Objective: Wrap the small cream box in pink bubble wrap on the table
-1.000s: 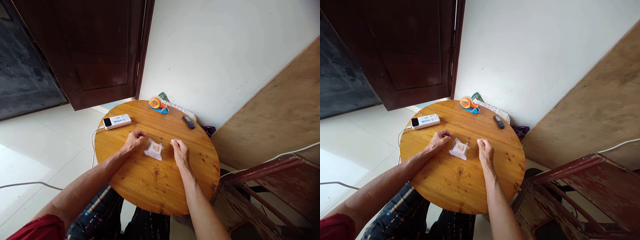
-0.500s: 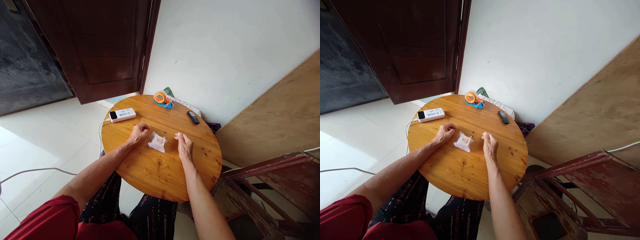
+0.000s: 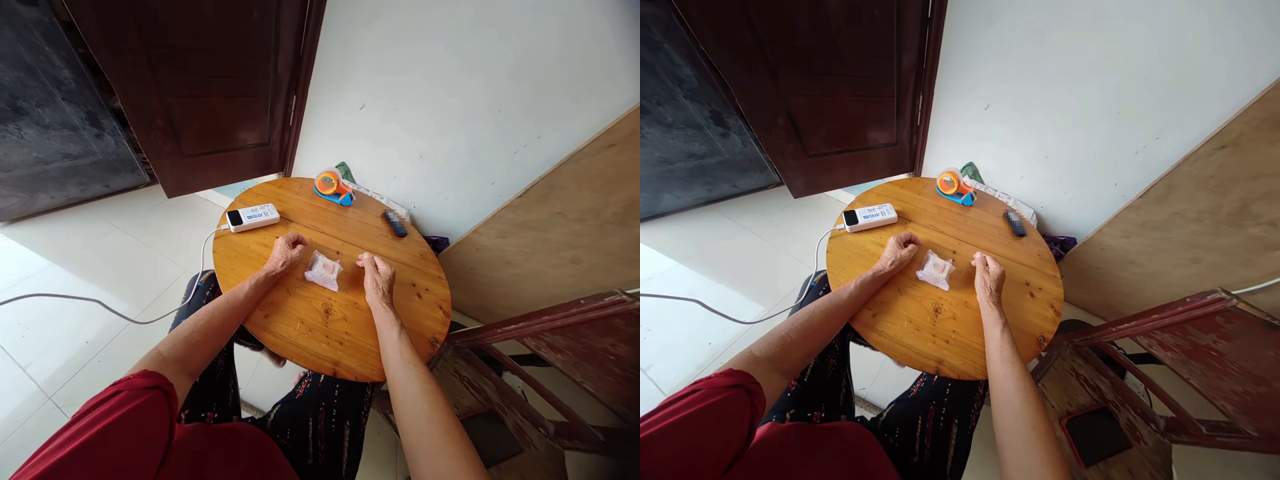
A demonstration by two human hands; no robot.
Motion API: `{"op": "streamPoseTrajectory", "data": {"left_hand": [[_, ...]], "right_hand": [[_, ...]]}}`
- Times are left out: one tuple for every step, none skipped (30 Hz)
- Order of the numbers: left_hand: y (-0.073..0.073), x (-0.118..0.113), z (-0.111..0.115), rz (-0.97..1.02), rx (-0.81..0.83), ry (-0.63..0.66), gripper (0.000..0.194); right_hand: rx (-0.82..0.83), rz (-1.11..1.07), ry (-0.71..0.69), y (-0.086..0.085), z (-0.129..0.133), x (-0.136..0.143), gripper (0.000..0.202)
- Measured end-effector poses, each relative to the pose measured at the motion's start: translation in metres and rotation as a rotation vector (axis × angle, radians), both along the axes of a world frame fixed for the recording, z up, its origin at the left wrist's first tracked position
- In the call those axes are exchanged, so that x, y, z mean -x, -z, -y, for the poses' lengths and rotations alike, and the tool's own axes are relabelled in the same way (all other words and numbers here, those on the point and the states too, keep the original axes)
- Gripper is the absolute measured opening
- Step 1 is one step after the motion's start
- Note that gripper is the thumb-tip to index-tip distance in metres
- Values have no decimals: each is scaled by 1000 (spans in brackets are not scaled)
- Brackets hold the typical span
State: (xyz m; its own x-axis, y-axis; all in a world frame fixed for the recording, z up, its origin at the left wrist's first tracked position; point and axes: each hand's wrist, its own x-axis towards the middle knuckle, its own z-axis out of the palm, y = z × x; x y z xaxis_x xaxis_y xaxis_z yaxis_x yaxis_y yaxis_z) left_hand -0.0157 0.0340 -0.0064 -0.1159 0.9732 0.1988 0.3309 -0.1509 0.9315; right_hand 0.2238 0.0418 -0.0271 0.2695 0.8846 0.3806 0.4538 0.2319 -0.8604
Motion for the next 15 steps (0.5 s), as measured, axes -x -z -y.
{"op": "streamPoseTrajectory", "data": {"left_hand": [[0,0,0,-1,-1,1,22],[-1,0,0,-1,-1,1,22],[-1,0,0,-2,-2,0,22],[-1,-1,0,-2,-3,0,21],[-1,-1,0,-1,-4,-1,21],[0,-1,0,1,-4,-1,21],[0,-2,0,3,-3,-1,21],[0,-2,0,5,-2,0,21],[0,-2,0,7,1,2,21],[0,-2,0,8,3,6,21],[1,-3,0,8,6,9,21],[1,-3,0,9,9,13,21],[1,-3,0,9,11,16,21],[1,-3,0,9,13,19,21],[2,-3,-1,9,14,20,21]], "right_hand": [[1,-1,-1,0,0,0,37],[3,-2,-1,0,0,0,37],[5,-2,0,0,0,-1,36],[7,-2,2,0,0,-1,36],[10,-1,4,0,0,-1,37],[13,0,6,-1,0,-1,37],[15,3,7,-1,1,-1,37],[17,5,9,-1,1,-1,37],[20,7,10,-2,2,-1,37],[23,8,11,-2,2,0,37],[26,8,13,-2,2,0,36],[30,7,15,-2,2,0,36],[33,6,18,-2,2,0,35],[37,5,21,-2,2,0,35],[39,4,23,-1,2,-1,35]]}}
